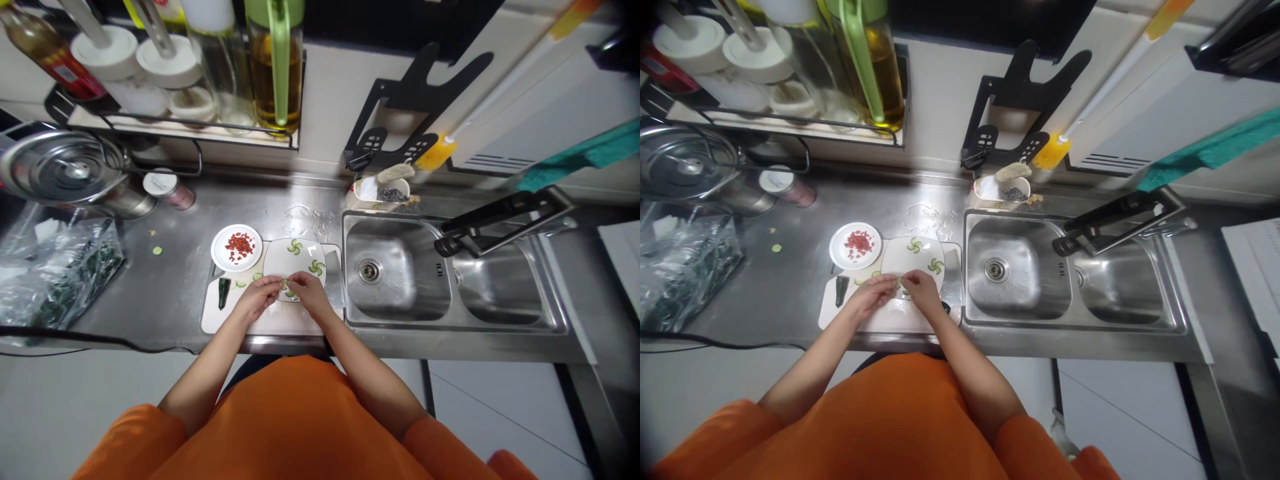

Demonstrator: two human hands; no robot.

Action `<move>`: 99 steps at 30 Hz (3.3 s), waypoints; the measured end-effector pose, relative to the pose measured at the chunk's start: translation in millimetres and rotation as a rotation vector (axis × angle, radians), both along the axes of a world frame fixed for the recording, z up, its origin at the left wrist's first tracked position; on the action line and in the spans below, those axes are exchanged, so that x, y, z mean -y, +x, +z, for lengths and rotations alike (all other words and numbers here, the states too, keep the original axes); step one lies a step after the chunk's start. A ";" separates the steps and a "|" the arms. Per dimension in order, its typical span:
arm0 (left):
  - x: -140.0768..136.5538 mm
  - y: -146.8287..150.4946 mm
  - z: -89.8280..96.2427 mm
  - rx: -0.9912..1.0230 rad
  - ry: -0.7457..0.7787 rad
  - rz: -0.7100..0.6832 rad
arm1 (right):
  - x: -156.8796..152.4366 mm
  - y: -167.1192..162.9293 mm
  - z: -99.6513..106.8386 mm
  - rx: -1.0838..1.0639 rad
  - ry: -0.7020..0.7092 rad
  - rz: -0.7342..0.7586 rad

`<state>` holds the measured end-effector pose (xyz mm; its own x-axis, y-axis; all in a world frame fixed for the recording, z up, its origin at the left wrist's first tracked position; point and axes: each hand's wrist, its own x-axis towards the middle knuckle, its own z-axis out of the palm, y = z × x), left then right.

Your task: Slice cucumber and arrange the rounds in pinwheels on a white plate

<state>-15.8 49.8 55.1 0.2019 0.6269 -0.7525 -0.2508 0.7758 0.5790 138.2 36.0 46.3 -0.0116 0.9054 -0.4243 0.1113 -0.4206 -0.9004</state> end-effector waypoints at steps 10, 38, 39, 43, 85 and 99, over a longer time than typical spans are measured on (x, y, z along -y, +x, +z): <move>1.1 1.3 -5.3 0.005 -0.035 0.020 | -2.6 1.8 7.4 -0.010 0.005 -0.010; -13.2 -10.7 -15.9 -0.674 0.364 -0.064 | -39.0 -7.4 -12.3 0.329 0.017 0.145; -14.5 -12.2 -16.2 -0.765 0.403 -0.099 | -42.7 -9.2 -13.1 0.369 0.028 0.160; -19.8 -15.7 -19.9 -1.011 0.577 -0.203 | -54.1 -15.9 -16.3 0.505 0.059 0.222; -19.4 -16.2 -33.0 -1.334 0.715 -0.383 | -60.9 -36.5 -11.2 0.972 0.113 0.519; -5.8 -27.9 -26.4 -1.260 0.905 -0.505 | -37.8 -20.2 -13.9 0.981 0.191 0.500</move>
